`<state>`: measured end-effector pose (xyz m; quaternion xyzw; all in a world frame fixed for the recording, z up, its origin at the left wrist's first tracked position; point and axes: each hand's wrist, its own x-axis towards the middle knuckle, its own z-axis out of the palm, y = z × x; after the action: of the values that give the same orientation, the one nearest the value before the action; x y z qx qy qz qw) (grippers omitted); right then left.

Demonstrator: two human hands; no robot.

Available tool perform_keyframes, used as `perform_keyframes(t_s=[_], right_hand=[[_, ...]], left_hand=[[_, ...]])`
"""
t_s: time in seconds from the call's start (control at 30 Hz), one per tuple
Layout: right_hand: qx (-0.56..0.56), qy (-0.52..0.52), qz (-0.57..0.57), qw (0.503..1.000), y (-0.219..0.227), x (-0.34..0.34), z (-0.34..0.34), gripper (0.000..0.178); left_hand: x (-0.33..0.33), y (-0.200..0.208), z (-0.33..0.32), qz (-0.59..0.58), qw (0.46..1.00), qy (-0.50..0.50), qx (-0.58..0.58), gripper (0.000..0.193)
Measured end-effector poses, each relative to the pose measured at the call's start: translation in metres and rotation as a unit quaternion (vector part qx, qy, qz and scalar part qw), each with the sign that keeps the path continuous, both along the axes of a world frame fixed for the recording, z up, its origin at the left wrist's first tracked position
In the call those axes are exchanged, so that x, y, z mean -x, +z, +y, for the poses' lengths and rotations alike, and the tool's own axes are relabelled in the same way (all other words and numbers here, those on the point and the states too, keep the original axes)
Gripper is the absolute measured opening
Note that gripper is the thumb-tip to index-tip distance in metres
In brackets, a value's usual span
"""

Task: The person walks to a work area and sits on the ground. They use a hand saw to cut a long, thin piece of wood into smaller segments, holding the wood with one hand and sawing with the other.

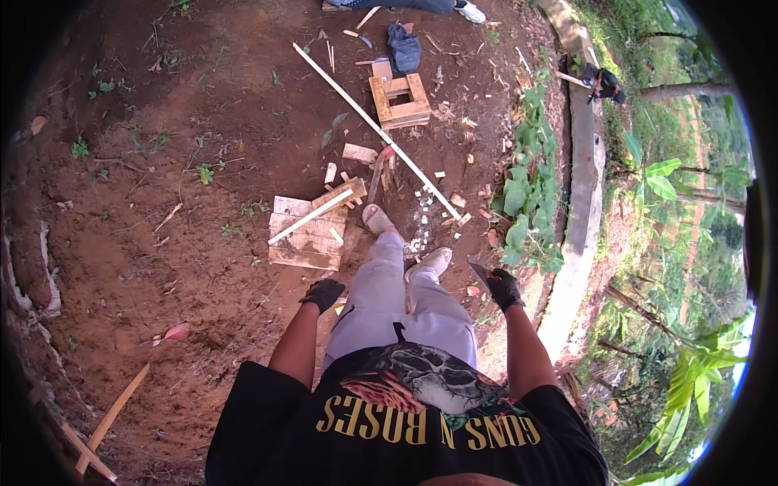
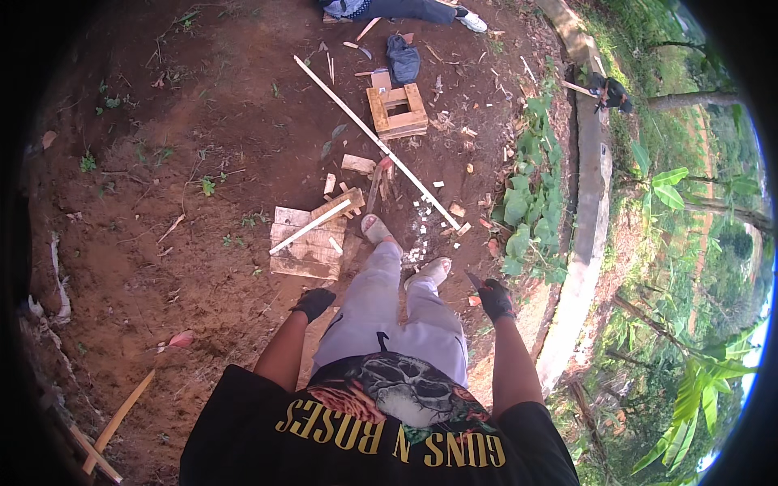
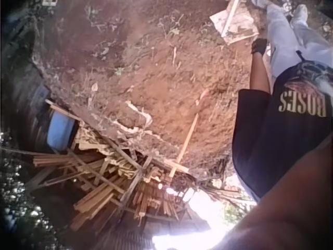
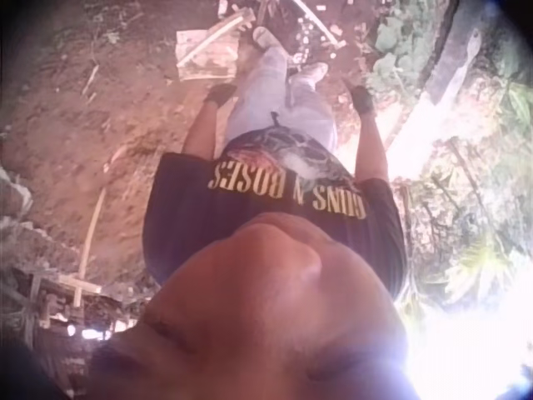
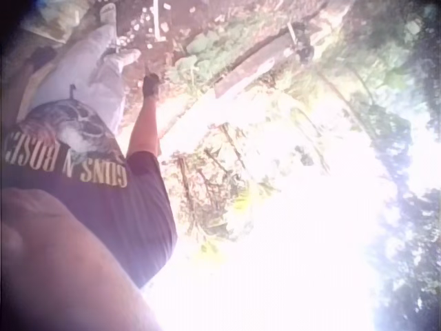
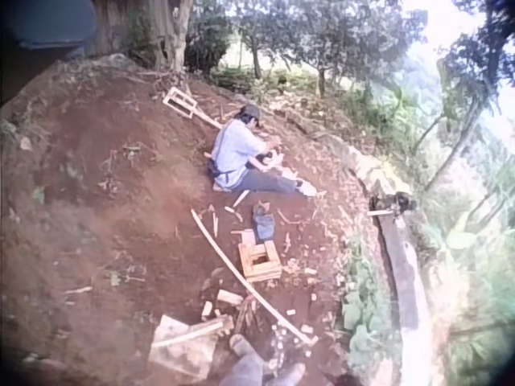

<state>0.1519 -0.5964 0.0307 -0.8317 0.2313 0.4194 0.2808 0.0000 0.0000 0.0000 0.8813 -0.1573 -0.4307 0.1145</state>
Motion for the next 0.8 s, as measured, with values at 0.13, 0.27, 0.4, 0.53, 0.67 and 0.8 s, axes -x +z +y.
perform_keyframes(t_s=[0.13, 0.27, 0.4, 0.53, 0.67, 0.8], right_hand=[[0.053, 0.035, 0.025, 0.998, -0.012, 0.026, -0.013, 0.055], [0.077, 0.015, -0.036, 0.996, -0.058, 0.061, -0.036, 0.049], [0.034, -0.165, -0.091, 0.981, -0.113, 0.110, -0.044, 0.048], [-0.008, -0.371, -0.057, 0.927, -0.145, 0.148, -0.014, 0.056], [0.071, -0.266, -0.109, 0.955, -0.133, 0.135, 0.063, 0.055], [0.069, -0.127, -0.240, 0.960, -0.174, 0.130, 0.139, 0.051]], left_hand=[[-0.006, 0.038, -0.007, 0.022, 0.986, 0.140, -0.088, 0.026], [-0.048, 0.065, -0.014, 0.055, 0.923, 0.343, -0.166, 0.037], [-0.045, 0.002, 0.019, 0.108, 0.952, 0.238, -0.160, 0.048], [-0.110, -0.045, -0.002, 0.167, 0.943, 0.224, -0.179, 0.050], [-0.132, -0.129, 0.006, 0.146, 0.943, 0.279, -0.108, 0.049], [-0.138, -0.211, 0.027, -0.041, 0.967, 0.219, -0.123, 0.045]])
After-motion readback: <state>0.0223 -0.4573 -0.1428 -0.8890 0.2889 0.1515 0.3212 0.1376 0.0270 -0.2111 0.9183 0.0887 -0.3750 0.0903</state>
